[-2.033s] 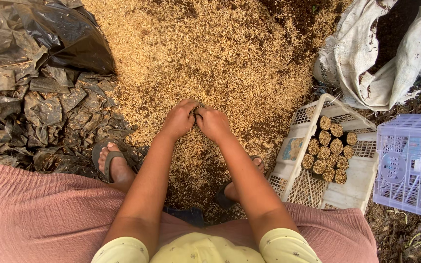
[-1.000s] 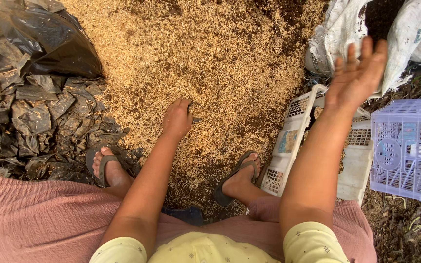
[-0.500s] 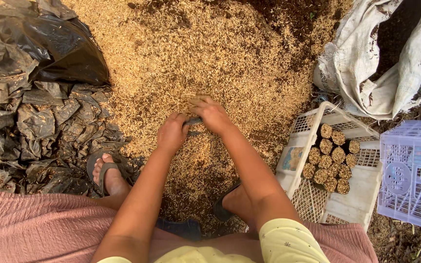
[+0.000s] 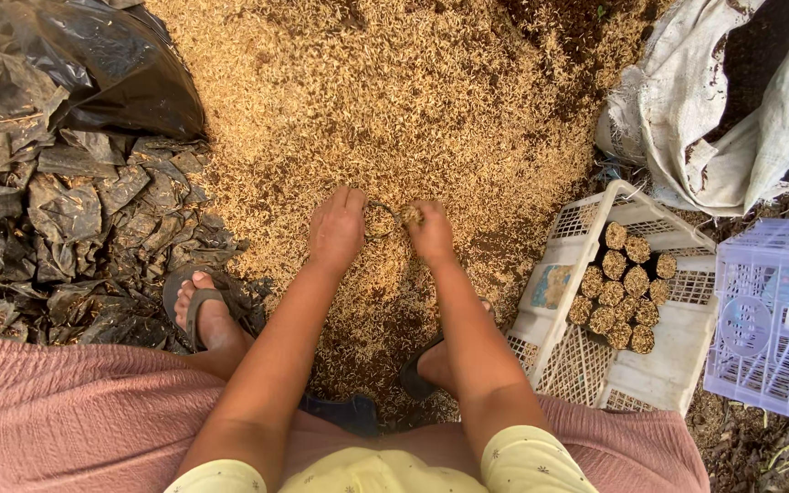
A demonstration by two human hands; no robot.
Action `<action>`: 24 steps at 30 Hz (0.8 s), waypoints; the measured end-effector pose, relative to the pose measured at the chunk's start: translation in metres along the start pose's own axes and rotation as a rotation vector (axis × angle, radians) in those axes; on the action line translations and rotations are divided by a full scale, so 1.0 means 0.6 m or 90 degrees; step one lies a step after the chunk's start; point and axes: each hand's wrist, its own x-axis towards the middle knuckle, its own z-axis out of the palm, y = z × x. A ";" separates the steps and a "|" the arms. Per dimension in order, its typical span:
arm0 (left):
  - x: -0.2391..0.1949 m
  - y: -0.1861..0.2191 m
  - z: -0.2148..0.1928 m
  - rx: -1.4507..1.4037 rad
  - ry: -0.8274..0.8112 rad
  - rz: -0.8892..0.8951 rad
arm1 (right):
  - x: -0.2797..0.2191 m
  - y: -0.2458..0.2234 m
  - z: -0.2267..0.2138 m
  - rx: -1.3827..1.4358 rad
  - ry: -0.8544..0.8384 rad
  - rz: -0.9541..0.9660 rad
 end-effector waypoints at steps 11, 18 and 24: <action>0.004 -0.031 0.021 -0.085 -0.123 -0.052 | -0.056 -0.133 -0.118 0.299 -0.188 -0.153; 0.011 -0.036 0.035 -0.156 -0.038 -0.009 | -0.085 -0.125 -0.015 -0.264 0.054 -0.404; 0.014 -0.010 -0.022 -0.181 -0.245 -0.199 | -0.068 -0.089 0.003 -0.066 0.144 -0.479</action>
